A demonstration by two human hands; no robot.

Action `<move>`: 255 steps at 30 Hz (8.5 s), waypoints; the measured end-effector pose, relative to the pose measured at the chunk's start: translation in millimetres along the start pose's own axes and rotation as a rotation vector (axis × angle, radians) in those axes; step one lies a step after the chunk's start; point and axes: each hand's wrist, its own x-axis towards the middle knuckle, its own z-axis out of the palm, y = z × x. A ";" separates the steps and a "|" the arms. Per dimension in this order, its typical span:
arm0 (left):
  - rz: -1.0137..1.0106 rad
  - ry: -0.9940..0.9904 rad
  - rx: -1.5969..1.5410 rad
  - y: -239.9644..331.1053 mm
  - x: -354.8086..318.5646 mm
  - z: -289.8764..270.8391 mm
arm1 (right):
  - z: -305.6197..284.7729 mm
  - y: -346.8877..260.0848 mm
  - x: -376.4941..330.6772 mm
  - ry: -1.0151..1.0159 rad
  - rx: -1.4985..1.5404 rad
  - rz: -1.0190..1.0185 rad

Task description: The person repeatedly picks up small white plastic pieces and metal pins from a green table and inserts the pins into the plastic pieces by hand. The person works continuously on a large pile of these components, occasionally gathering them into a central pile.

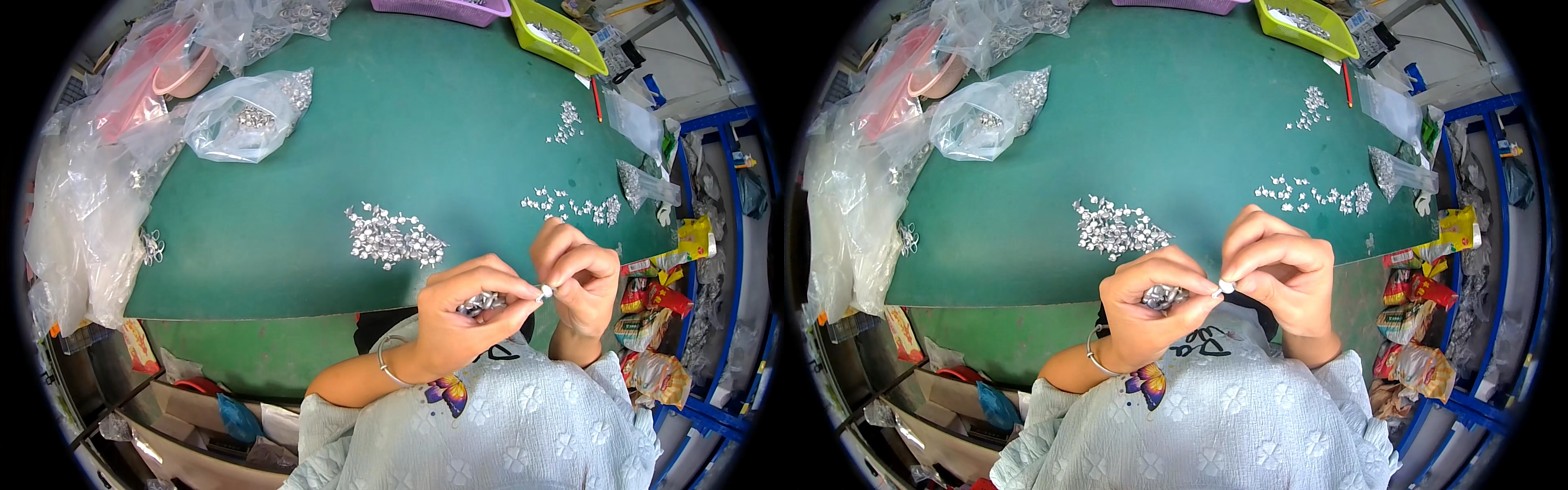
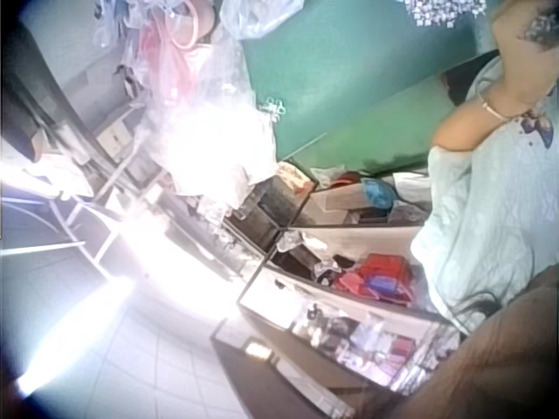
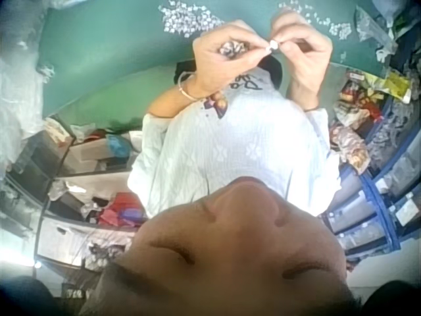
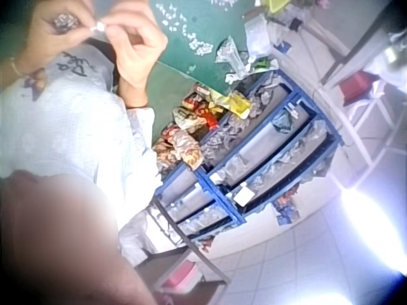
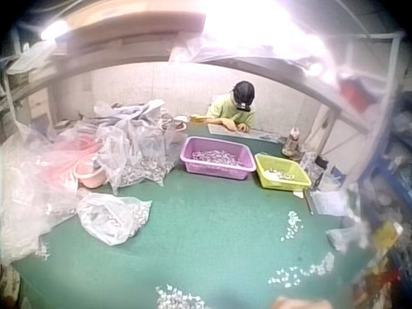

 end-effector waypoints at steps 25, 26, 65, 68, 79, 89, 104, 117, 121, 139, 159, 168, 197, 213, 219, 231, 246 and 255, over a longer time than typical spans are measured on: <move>-0.060 0.006 -0.013 -3.6 -2.3 -2.8 | -2.0 4.0 -0.8 -0.017 -0.056 -0.030; -0.068 0.002 0.002 -5.1 -3.3 -3.9 | -2.0 4.6 -1.6 -0.019 -0.051 0.009; -0.874 0.566 -0.327 -44.0 -70.5 -63.4 | 19.5 123.5 -11.4 -0.161 -1.005 0.011; -0.852 0.609 -0.346 -38.5 -77.2 -66.1 | 42.5 122.7 -7.7 -0.500 -0.882 -0.023; -0.738 0.682 -0.278 -32.2 -84.3 -78.2 | 11.2 150.0 -6.9 -0.146 -1.020 -0.129; -0.729 0.645 -0.266 -30.3 -87.8 -82.5 | 70.6 154.4 24.7 -0.209 -0.978 -0.117; -0.626 0.700 -0.249 -32.5 -76.2 -88.4 | 56.9 139.7 15.5 -0.025 -0.349 0.413; -0.468 0.589 0.085 -32.6 -56.9 -78.4 | 61.3 101.1 5.0 -0.103 0.228 0.729; -0.502 0.634 -0.067 -34.6 -57.2 -76.9 | 61.6 97.4 2.8 -0.126 0.111 0.591; -0.368 0.541 0.159 -26.3 -55.9 -65.7 | 58.4 85.1 -3.1 -0.038 0.082 0.539; -0.572 0.547 -0.557 -39.1 -79.8 -95.3 | 63.9 111.0 4.1 -0.356 -0.244 0.400; -0.527 0.424 -0.649 -34.6 -81.8 -104.0 | 72.0 133.8 9.9 -0.539 -0.855 -0.022; -0.818 0.582 -0.015 -39.8 -78.9 -78.1 | 30.6 121.7 -38.8 -0.441 -1.143 0.222; -0.767 0.416 0.138 -48.1 -71.4 -66.7 | -4.3 140.3 -1.2 0.013 -0.928 0.042; -0.840 0.324 0.189 -52.7 -64.5 -60.6 | -4.8 151.0 20.1 -0.133 -0.932 0.028; -0.877 0.336 0.179 -47.6 -56.7 -66.8 | 2.7 144.7 24.7 -0.145 -1.053 0.034; -0.884 0.331 0.170 -50.9 -66.5 -63.8 | -73.0 118.4 0.0 0.120 -1.363 0.075; -0.877 0.210 0.281 -58.1 -63.2 -52.5 | -83.4 112.6 -28.0 0.252 -1.452 0.082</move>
